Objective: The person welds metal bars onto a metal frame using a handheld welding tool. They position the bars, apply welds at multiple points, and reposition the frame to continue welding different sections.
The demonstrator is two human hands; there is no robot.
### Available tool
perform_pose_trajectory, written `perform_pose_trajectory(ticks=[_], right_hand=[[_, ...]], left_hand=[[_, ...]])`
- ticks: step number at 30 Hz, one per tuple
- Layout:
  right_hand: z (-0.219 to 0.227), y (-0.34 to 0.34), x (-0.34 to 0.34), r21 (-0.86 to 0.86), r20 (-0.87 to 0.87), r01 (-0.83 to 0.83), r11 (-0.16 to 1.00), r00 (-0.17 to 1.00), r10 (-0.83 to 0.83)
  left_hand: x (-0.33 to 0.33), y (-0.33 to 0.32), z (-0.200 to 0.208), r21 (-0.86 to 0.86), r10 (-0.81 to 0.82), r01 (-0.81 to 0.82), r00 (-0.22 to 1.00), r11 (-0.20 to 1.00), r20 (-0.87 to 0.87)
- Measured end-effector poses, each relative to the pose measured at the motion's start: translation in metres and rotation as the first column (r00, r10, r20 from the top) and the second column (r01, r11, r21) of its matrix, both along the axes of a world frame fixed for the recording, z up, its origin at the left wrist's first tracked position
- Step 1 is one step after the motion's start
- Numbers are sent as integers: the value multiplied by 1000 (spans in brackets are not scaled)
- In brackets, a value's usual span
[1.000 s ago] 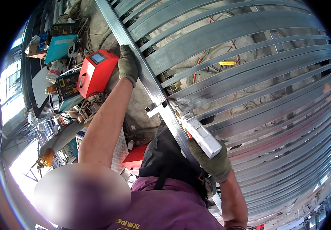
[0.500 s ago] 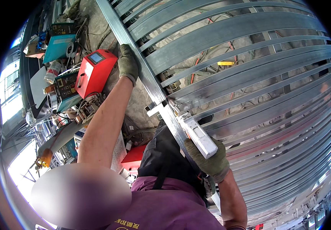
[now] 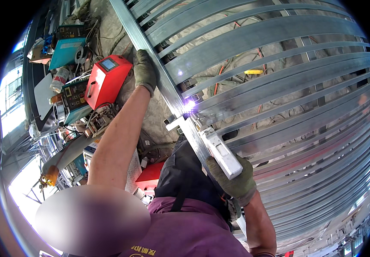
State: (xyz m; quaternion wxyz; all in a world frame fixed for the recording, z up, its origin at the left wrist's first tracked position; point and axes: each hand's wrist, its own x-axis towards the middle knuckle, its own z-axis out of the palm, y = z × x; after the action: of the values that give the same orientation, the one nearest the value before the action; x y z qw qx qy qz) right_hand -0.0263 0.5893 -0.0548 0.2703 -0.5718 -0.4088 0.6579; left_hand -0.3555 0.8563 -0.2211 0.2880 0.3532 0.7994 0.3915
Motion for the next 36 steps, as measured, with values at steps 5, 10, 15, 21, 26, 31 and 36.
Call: perform_pose_trajectory(ticks=[5,10,15,21,26,31,36], right_hand=[[1,0,-2,41,-1,27,999,1000,-27],[3,1,-2,14,-18,29,999,999,-29],[-1,-3,-1,48,24,3,999,1000,-4],[4,-2,-1,-3,0,22,1000,1000,-22],[20,7,-6,-100,-42,55,993,997,-59],[36,-30,16,55,88,265,963,959,-269],[65,-42,30,-17,213,403,915,896,-391]], left_hand=[[9,-1,13,-30,2,-2,1000,1000,-15],[1,0,8,-65,51,-35,963,997,265],[7,-2,16,-114,47,-40,998,993,52],[16,-3,39,-248,62,-51,997,968,39],[-1,-4,14,-179,21,-14,999,984,42],[0,2,7,-146,33,-25,998,989,53],[6,0,14,-228,4,12,998,974,70]])
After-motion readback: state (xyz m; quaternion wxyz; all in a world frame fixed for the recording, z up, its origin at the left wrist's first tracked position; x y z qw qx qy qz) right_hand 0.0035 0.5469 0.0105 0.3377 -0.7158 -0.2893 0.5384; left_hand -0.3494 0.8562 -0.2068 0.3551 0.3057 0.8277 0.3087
